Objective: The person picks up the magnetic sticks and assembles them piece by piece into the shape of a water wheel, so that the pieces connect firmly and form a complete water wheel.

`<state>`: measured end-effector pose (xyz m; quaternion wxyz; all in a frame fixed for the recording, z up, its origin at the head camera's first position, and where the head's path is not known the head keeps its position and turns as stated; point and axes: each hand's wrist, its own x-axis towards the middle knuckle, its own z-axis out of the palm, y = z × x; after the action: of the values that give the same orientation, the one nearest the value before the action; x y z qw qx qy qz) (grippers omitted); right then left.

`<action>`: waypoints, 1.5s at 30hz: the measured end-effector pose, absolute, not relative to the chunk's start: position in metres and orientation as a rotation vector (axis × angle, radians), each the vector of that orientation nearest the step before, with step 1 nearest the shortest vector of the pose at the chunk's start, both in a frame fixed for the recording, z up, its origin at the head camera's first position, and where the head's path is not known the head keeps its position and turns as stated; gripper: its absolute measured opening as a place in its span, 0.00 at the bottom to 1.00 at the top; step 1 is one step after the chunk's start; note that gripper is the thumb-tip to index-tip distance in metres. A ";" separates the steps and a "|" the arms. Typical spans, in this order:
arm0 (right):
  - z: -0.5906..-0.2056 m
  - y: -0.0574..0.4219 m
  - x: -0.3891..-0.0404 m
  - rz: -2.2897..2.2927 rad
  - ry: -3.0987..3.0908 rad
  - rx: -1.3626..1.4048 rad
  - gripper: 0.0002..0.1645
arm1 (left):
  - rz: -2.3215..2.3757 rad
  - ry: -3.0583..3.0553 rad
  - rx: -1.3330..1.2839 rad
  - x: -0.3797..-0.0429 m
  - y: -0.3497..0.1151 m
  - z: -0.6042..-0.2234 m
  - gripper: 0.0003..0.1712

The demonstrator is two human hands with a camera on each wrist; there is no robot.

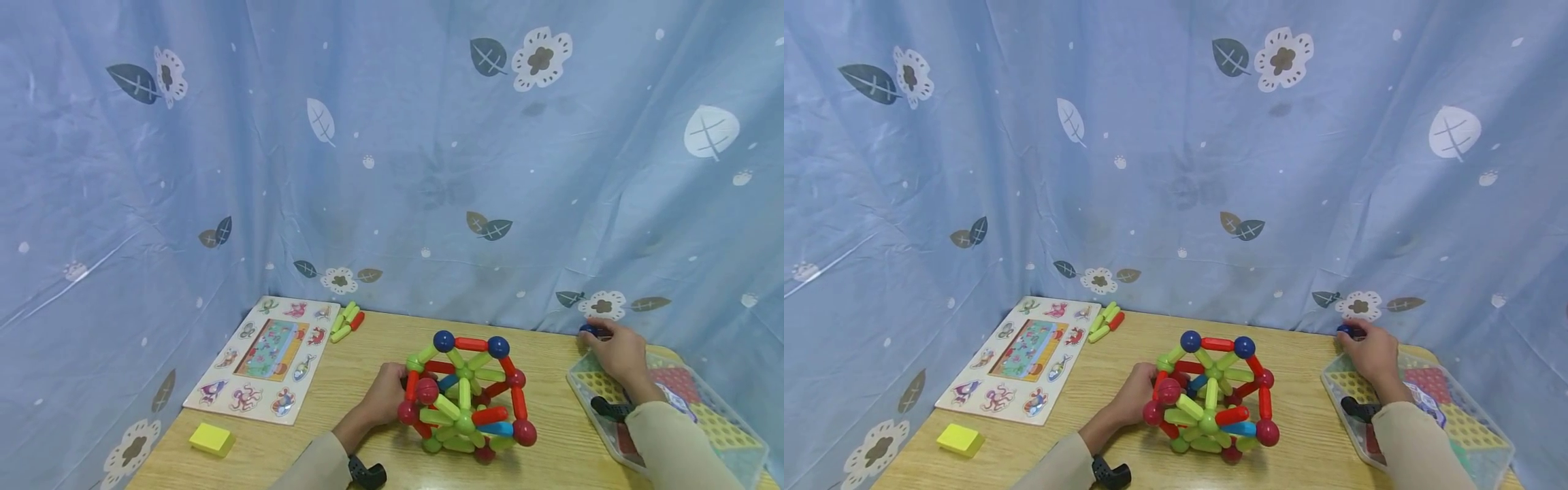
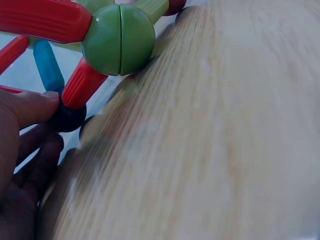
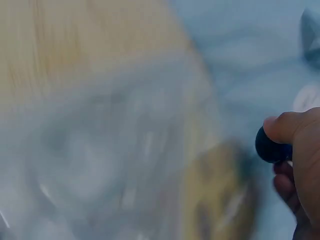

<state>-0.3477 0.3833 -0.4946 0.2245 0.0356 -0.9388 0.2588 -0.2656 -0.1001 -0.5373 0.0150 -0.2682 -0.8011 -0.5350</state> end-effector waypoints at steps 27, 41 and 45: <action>-0.440 0.250 -0.184 2.110 -2.290 0.983 0.23 | -1.687 -2.513 -0.839 -0.266 -0.102 -0.535 0.12; -0.450 0.254 -0.193 2.138 -2.251 1.064 0.23 | -1.713 -2.523 -0.804 -0.264 -0.100 -0.531 0.13; -0.453 0.262 -0.199 2.107 -2.160 1.072 0.23 | -1.710 -2.533 -0.790 -0.264 -0.100 -0.532 0.12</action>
<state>-0.1986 0.2622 -0.4528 -0.0301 0.3348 -0.6742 0.6576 -0.2637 -0.0999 -0.5321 -0.0078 -0.2502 -0.8024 -0.5417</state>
